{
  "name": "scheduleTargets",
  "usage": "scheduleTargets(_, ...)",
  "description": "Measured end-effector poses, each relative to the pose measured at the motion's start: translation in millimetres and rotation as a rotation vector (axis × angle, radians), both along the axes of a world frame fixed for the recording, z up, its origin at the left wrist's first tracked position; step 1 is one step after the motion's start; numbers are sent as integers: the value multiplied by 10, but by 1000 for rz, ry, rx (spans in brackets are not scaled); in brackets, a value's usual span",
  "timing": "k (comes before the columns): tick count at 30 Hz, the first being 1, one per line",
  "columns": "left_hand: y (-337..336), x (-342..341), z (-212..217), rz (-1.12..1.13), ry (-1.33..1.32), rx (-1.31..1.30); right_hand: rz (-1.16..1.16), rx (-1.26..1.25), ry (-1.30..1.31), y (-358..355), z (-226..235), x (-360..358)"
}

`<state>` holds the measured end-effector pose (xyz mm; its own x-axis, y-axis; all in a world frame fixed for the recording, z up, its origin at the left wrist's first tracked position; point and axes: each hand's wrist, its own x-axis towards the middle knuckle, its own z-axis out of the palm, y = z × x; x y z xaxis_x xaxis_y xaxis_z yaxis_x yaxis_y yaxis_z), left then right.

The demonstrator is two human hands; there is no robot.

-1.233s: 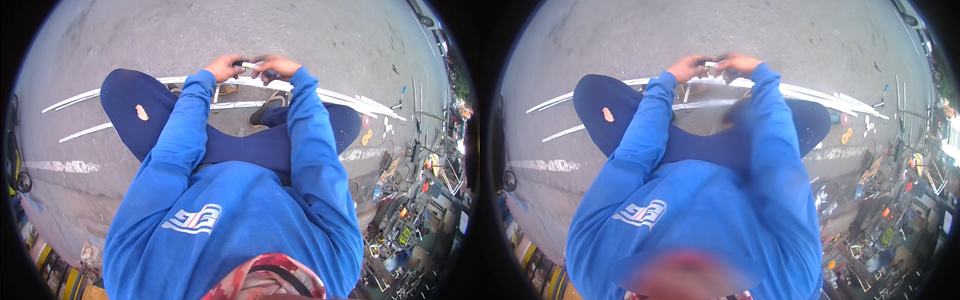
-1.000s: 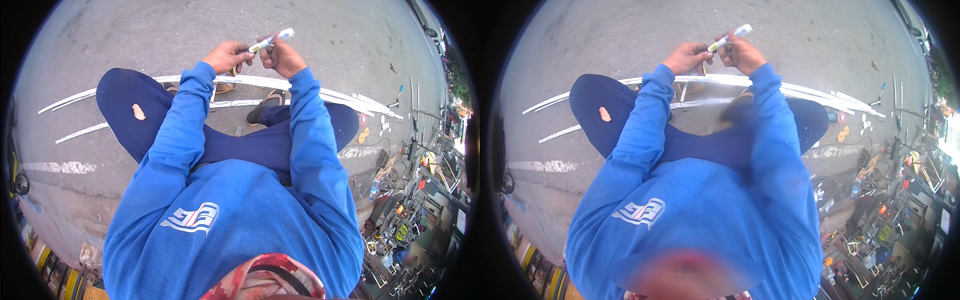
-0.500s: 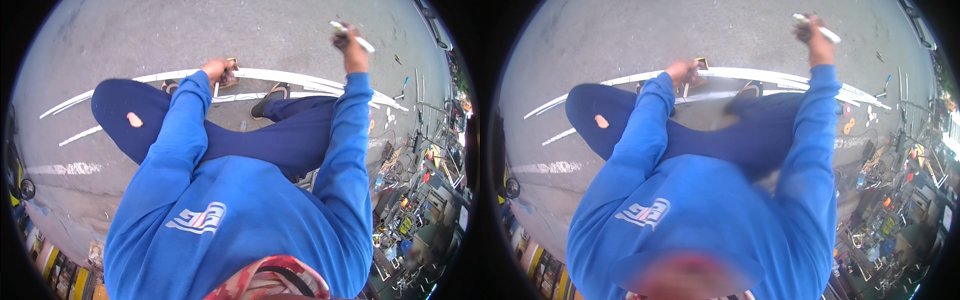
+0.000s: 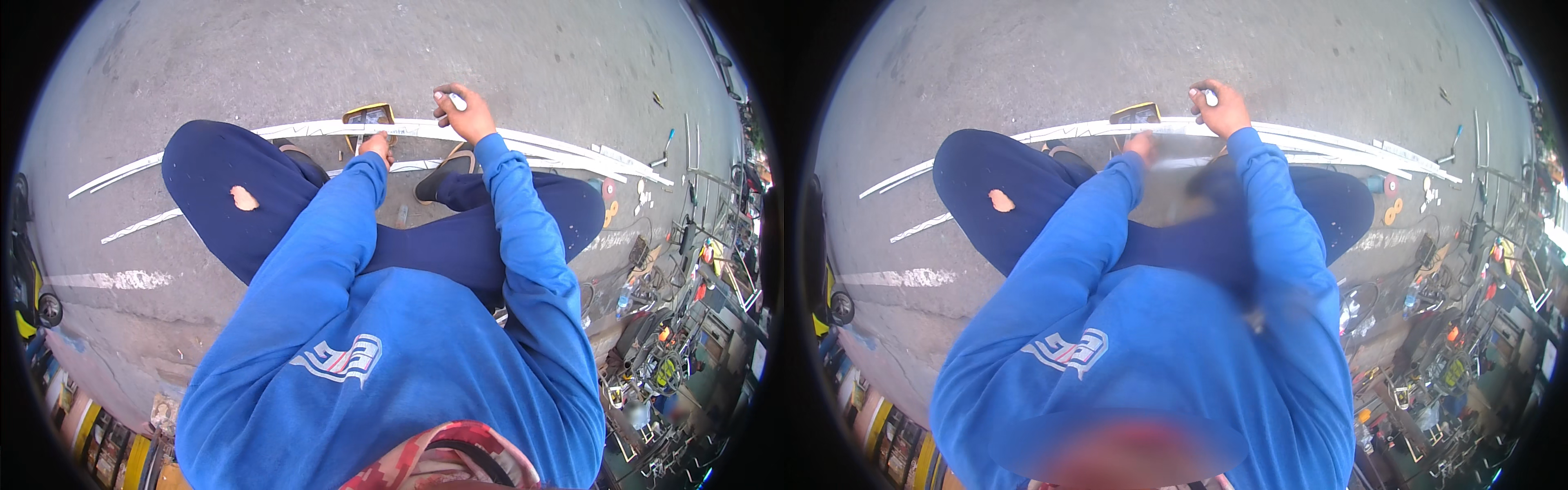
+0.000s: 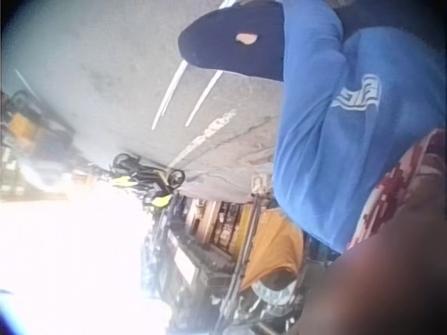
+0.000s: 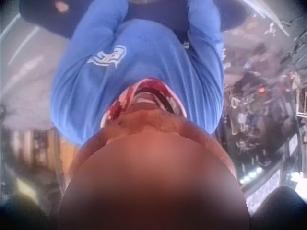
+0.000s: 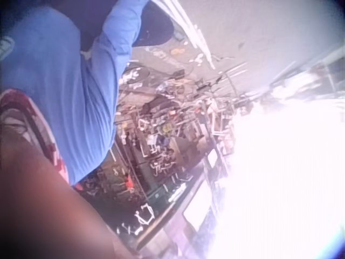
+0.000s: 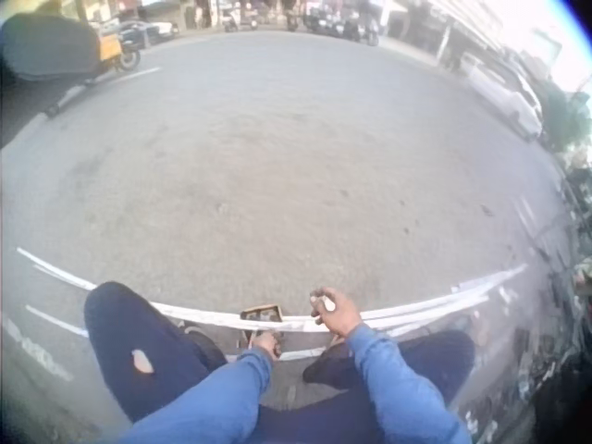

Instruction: The person sits on the ground and uses a square and a marker to measure and mark multiple long white metal bars. The person repeatedly positions the square along the bars and draws lines to indicate cut points.

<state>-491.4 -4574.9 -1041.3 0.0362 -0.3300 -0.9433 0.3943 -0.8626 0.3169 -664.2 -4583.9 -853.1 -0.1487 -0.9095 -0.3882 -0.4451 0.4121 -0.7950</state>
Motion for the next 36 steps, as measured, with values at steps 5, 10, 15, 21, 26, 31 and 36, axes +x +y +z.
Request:
scheduleTargets(5, 96, -66, 335, -21, -267, -76, 195, -54, 201, 81, -389, -61)
scheduleTargets(10, 94, 14, 359, -94, -169, -144, 308, -24, 415, 195, -763, -6)
scheduleTargets(15, 132, -30, 99, 91, -80, -166, 390, -141, 549, 274, -1142, 124)
scheduleTargets(21, 135, -22, 185, 2, -80, -162, 409, -114, 548, 292, -1355, 233)
scheduleTargets(26, 122, -16, 285, -34, -114, -156, 368, -113, 532, 261, -1367, 231)
scheduleTargets(31, 122, -13, 202, -46, -90, -182, 328, -86, 505, 276, -1350, 218)
scheduleTargets(36, 110, -11, 184, -85, -132, -175, 175, -149, 390, 277, -1396, 175)
